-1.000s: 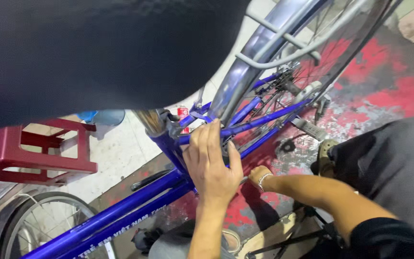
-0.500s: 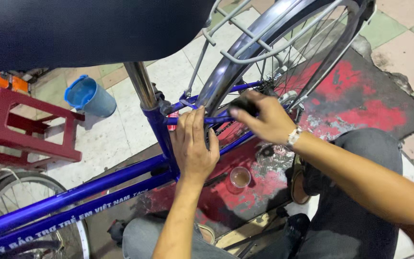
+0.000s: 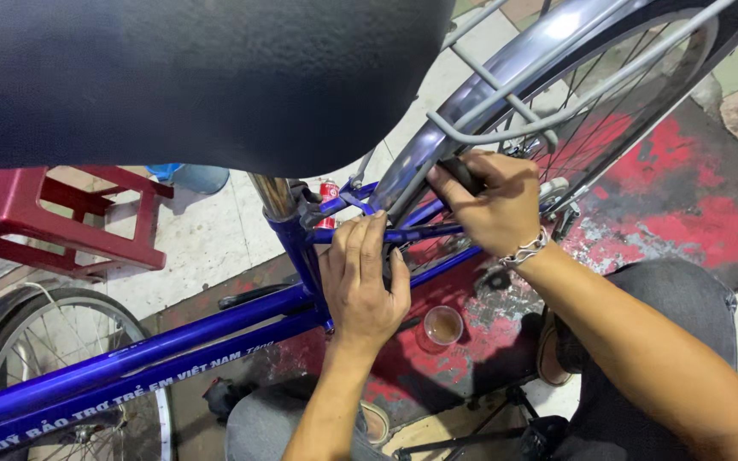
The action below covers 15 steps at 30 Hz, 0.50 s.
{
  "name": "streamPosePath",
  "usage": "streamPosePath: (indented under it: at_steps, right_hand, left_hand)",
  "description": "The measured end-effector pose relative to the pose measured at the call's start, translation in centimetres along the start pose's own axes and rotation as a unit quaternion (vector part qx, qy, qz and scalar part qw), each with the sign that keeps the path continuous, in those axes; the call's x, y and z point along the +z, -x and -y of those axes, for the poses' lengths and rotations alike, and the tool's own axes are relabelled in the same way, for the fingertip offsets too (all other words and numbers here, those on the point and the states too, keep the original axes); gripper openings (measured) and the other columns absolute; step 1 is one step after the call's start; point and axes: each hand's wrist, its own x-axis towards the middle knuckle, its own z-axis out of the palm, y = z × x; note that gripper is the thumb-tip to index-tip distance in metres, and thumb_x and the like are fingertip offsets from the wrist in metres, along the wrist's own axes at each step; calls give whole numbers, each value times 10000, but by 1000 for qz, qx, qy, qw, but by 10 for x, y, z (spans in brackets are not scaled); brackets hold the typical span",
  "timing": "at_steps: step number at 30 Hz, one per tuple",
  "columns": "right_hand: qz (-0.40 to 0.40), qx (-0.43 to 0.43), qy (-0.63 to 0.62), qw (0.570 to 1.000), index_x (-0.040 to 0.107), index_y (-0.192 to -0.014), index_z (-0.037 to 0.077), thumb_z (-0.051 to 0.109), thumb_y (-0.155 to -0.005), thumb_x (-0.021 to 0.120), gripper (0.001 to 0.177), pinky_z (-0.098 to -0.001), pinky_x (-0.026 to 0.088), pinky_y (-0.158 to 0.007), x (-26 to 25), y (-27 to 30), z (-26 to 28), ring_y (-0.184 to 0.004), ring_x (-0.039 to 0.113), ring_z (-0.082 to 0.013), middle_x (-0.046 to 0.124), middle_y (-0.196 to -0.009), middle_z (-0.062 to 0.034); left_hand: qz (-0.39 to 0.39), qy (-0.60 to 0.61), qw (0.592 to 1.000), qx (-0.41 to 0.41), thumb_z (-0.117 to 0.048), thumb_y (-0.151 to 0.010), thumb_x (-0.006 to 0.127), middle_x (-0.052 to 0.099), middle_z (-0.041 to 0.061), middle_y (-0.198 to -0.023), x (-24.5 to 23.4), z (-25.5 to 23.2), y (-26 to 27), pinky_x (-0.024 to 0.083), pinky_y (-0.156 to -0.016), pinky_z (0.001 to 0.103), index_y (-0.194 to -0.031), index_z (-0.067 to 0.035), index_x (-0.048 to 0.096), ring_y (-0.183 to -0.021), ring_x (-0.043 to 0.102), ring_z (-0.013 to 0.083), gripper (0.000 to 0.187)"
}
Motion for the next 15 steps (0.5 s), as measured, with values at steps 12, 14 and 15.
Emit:
streamPosePath:
  at_steps: [12,14,15]
  right_hand:
    - [57,-60,-56,995,732,-889,25,171,-918,813,169,-339,533,-661,8,11,-2,-677,683,-230,711,-790,-94]
    - [44,-112,-36,992,726,-886,24,172,-880,825,178,-353,543,-693,10,12,0,-716,686,-246,718,-826,-105]
    - [19,-131,-11,991,724,-870,24,181,-855,838,195,-366,534,-683,9,9,-2,-708,679,-253,715,-825,-114]
  left_hand:
    - [11,-8,1000,0,-78,-869,742,604,122,-1332,0,3,1,453,-1022,461,-1409,-10,559,-1282,581,327,574]
    - [11,-4,1000,-3,-78,-863,738,607,123,-1331,-1,1,0,456,-1021,461,-1400,-13,562,-1285,582,331,569]
    - [10,-3,1000,-3,-78,-860,736,608,123,-1330,-1,0,-2,458,-1020,461,-1396,-14,564,-1286,583,332,566]
